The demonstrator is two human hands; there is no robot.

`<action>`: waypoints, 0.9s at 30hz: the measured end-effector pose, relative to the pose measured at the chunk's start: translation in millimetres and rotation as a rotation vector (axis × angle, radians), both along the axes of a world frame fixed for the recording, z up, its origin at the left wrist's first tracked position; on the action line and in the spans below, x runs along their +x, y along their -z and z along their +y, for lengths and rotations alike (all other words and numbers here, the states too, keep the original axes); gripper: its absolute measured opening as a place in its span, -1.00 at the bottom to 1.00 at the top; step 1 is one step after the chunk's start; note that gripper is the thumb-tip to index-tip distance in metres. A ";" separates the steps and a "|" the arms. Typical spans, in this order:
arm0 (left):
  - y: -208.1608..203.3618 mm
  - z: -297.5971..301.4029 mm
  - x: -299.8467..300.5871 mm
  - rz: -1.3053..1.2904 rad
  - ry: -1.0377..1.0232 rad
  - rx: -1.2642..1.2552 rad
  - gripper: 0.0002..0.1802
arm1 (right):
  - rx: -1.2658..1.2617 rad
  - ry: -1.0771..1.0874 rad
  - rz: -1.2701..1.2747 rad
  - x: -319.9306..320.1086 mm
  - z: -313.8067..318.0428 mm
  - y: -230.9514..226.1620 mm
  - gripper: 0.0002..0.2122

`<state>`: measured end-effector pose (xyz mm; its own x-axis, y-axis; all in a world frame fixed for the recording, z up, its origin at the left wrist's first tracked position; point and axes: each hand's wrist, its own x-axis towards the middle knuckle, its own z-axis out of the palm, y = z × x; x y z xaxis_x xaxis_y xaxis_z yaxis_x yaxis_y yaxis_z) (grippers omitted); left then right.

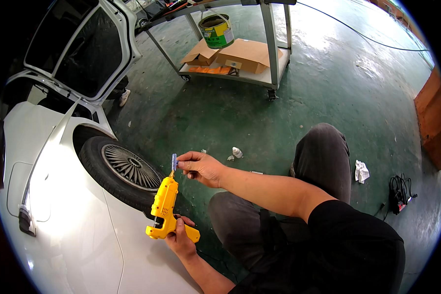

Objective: The person aligns a white car side panel and secures it using a ratchet. They then apply a substance from a small tube onto a blue plastic clip and use a yellow heat gun to treat the area before inserting the clip into the panel.

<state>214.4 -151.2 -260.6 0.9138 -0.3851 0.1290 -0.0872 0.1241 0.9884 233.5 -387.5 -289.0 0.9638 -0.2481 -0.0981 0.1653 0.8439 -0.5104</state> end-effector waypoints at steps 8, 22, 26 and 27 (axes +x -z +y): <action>4.0 0.3 1.4 0.007 0.009 -0.002 -0.79 | 0.059 0.007 0.013 2.3 2.3 2.0 -0.84; 5.9 11.5 11.0 -0.091 -0.010 0.259 -0.72 | -0.072 0.150 0.027 8.9 -15.2 -7.5 -0.84; 29.8 3.4 23.2 -0.050 -0.067 0.379 -0.65 | -0.163 0.150 -0.073 26.9 -21.6 -41.8 -0.83; 39.6 3.7 24.1 -0.057 -0.070 0.366 -0.64 | -0.189 0.128 -0.115 31.5 -17.5 -47.9 -0.82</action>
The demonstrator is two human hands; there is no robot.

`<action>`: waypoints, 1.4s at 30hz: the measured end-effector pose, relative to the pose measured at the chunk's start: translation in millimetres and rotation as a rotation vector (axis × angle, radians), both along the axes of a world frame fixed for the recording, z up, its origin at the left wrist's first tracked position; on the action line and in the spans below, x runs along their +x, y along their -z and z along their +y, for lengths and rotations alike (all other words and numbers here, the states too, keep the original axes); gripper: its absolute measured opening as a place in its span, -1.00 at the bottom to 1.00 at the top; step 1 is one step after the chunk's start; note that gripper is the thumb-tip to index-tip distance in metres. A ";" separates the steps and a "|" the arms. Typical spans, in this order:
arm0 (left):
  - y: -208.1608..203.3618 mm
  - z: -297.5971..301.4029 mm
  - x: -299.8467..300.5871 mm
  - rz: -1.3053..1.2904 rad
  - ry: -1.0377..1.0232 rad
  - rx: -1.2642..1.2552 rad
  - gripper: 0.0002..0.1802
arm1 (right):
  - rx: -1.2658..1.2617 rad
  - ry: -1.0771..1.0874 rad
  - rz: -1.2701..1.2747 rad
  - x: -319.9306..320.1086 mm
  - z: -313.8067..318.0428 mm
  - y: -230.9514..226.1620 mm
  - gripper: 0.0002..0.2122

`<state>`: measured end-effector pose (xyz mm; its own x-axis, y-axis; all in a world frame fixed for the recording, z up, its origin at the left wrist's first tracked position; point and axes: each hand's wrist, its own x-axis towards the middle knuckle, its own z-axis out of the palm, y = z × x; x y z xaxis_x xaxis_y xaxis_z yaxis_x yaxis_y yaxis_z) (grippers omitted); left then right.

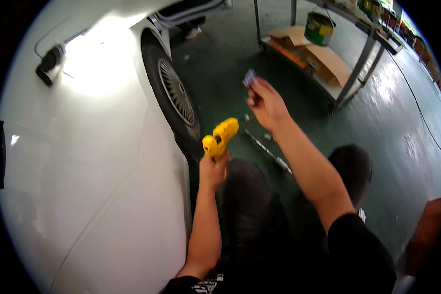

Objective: The person aligns a white car side panel and secures it using a ratchet. They then apply a substance from a small tube onto a blue plastic clip and use a yellow heat gun to treat the area before inserting the clip into the panel.

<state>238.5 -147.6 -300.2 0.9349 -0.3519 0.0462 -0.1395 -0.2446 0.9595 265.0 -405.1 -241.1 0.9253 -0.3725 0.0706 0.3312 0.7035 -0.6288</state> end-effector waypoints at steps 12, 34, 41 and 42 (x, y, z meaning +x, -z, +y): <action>19.4 2.3 1.9 0.203 0.071 -0.260 -0.65 | -0.272 -0.243 -0.110 130.2 124.2 -71.3 -0.86; 21.7 2.1 2.2 0.246 0.022 -0.196 -0.66 | -0.140 -0.061 -0.102 165.6 175.7 -96.9 -0.92; 19.8 5.9 2.0 0.239 -0.002 -0.143 -0.65 | -0.146 -0.088 -0.049 164.0 177.5 -103.9 -0.92; 18.1 5.5 1.7 0.237 0.002 -0.140 -0.65 | -0.167 -0.075 -0.044 163.9 176.6 -104.8 -0.92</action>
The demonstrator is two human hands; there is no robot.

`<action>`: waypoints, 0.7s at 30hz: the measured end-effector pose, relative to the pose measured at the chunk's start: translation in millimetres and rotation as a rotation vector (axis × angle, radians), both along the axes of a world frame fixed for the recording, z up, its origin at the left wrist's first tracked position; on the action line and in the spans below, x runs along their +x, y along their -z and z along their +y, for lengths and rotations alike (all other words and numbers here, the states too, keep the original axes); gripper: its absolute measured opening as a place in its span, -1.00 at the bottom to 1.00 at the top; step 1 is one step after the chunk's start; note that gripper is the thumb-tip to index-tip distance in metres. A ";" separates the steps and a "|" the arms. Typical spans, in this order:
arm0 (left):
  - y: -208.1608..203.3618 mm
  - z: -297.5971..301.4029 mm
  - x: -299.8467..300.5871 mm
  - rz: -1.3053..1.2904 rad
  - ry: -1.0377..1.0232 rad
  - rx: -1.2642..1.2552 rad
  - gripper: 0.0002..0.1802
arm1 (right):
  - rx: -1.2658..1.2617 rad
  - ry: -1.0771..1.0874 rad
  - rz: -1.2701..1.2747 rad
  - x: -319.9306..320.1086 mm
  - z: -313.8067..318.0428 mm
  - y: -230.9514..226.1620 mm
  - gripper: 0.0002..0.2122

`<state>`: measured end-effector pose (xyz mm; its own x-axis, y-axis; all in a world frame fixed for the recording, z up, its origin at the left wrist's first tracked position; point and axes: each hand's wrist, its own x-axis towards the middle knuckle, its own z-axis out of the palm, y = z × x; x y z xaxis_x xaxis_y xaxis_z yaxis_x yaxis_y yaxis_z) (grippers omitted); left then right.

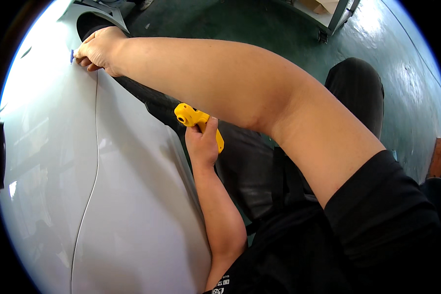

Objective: The person aligns a white car side panel and secures it using a ratchet. They then apply a substance from a small tube onto a blue plastic clip and use a yellow heat gun to treat the area before inserting the clip into the panel.

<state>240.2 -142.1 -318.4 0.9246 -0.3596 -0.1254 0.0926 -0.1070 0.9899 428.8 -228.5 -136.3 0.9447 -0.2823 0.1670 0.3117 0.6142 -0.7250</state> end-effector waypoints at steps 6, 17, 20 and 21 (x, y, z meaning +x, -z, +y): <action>-1.8 1.2 -0.9 0.004 -0.001 -0.001 -0.67 | -0.117 0.003 0.037 -8.4 -1.5 -4.6 -0.91; -5.4 -1.3 -2.0 -0.007 -0.004 -0.033 -0.70 | -0.190 0.015 0.061 -15.9 -8.4 -16.2 -0.86; -3.1 -1.0 -2.0 -0.001 0.000 -0.052 -0.70 | -0.207 0.008 0.070 -17.2 -9.6 -18.9 -0.85; -2.8 -1.2 -2.0 -0.001 0.001 -0.054 -0.70 | -0.213 0.007 0.070 -17.6 -10.1 -20.0 -0.85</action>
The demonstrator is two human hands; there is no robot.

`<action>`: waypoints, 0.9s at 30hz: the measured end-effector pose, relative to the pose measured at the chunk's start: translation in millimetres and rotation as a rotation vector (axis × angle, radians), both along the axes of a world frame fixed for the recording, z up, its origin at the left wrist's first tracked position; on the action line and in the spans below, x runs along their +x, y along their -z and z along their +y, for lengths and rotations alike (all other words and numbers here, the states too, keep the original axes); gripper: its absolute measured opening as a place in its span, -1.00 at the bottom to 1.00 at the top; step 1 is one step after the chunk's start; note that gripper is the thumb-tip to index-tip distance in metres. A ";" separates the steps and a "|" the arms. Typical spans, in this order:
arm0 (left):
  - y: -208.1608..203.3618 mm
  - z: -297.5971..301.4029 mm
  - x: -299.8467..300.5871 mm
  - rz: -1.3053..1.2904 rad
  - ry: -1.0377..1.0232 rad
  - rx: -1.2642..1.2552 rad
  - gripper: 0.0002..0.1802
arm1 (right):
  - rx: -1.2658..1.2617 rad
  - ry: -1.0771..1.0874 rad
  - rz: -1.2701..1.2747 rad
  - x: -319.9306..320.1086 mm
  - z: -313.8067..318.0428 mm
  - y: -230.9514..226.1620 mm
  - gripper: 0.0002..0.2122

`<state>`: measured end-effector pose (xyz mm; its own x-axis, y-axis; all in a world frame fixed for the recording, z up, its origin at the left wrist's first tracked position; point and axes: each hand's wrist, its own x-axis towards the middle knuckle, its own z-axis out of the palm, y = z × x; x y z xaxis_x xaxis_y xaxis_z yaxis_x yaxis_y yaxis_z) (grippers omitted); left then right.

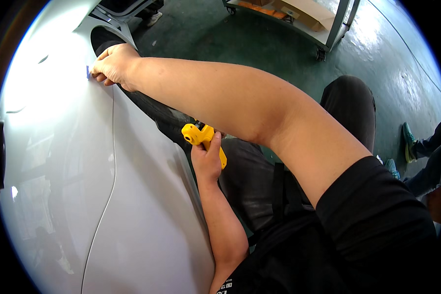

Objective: The person aligns a white car side panel and secures it using a ratchet. They then apply a substance from a small tube onto a blue plastic clip and use a yellow heat gun to treat the area before inserting the clip into the panel.

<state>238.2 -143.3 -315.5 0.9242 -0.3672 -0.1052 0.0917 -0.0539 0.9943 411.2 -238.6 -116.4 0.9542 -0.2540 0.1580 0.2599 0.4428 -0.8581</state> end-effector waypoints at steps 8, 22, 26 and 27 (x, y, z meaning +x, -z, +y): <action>2.5 0.3 1.2 -0.011 0.014 -0.002 -0.71 | -0.070 0.030 -0.005 0.2 -2.6 -4.0 -0.84; 4.0 1.9 0.8 -0.011 0.015 -0.020 -0.70 | -0.100 0.015 -0.010 6.8 -2.8 -6.6 -0.84; 7.4 1.4 1.4 -0.006 0.016 -0.037 -0.70 | -0.134 0.031 -0.022 4.4 -3.3 -8.8 -0.85; 7.5 1.7 1.6 -0.007 0.019 -0.032 -0.70 | -0.141 0.035 -0.019 3.7 -3.0 -9.7 -0.85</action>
